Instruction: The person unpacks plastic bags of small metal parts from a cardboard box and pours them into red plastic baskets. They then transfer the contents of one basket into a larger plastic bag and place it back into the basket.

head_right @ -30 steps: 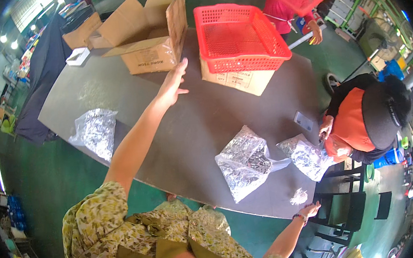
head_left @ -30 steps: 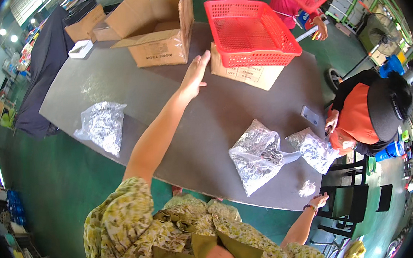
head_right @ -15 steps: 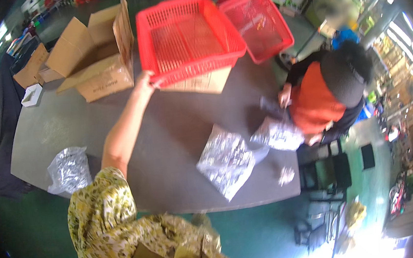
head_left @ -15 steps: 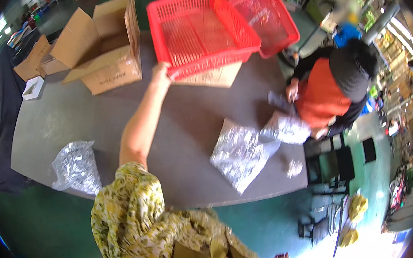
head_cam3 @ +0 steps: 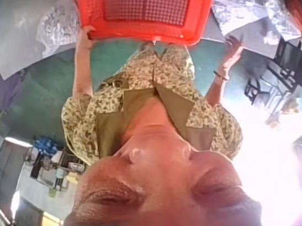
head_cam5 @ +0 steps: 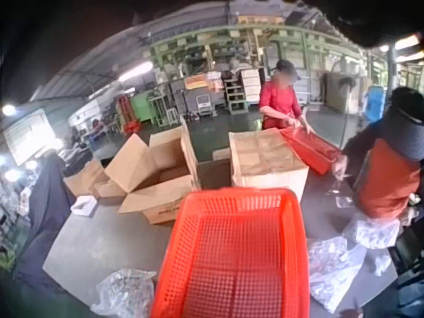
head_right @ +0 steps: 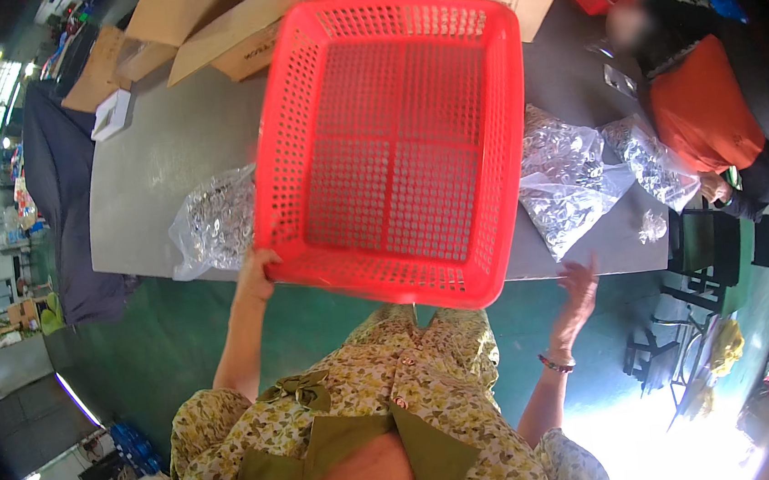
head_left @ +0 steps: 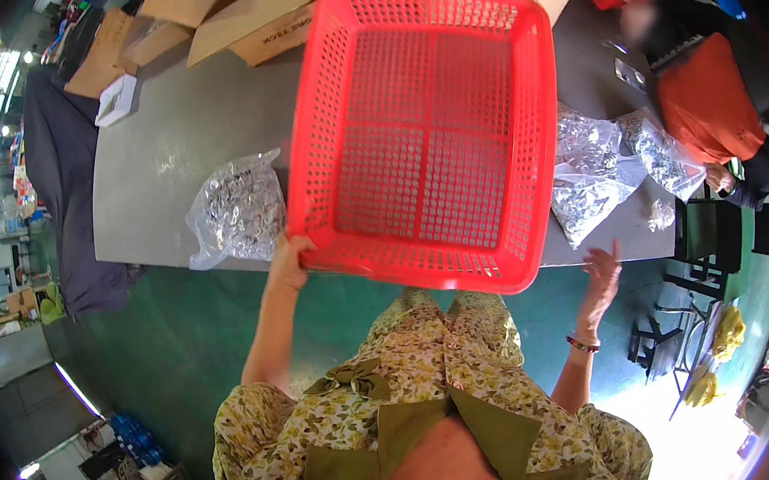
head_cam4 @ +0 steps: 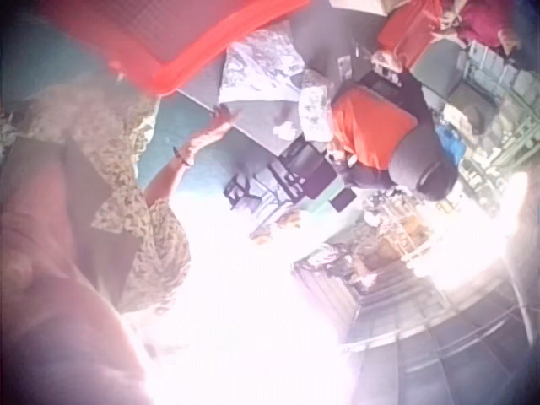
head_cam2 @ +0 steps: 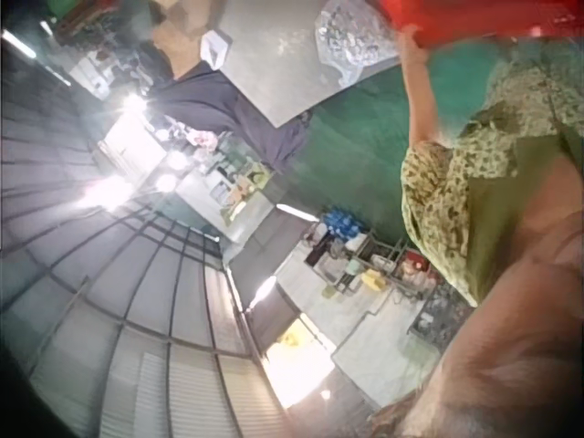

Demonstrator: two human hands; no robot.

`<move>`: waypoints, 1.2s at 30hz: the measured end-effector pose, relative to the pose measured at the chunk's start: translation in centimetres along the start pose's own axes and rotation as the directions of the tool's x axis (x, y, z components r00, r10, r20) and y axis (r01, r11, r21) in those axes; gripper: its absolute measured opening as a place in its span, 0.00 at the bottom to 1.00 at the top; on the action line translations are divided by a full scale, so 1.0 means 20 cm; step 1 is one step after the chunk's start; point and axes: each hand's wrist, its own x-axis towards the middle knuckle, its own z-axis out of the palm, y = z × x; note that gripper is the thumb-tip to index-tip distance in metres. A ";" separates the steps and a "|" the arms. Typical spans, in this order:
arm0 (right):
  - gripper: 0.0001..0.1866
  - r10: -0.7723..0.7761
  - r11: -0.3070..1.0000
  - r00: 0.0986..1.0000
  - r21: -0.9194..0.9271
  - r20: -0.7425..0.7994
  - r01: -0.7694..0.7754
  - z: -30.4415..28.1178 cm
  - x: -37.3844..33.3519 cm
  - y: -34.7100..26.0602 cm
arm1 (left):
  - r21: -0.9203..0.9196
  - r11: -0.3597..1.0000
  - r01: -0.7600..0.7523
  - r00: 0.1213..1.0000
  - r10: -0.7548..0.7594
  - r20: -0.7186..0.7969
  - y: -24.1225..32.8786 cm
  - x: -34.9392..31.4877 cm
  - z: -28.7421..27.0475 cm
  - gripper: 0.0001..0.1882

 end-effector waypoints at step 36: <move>0.63 0.688 0.665 0.227 -0.475 0.689 -0.576 2.63 -0.35 0.21 | 0.352 0.815 -0.460 0.848 0.521 -0.098 -0.03 0.53 -1.12 0.63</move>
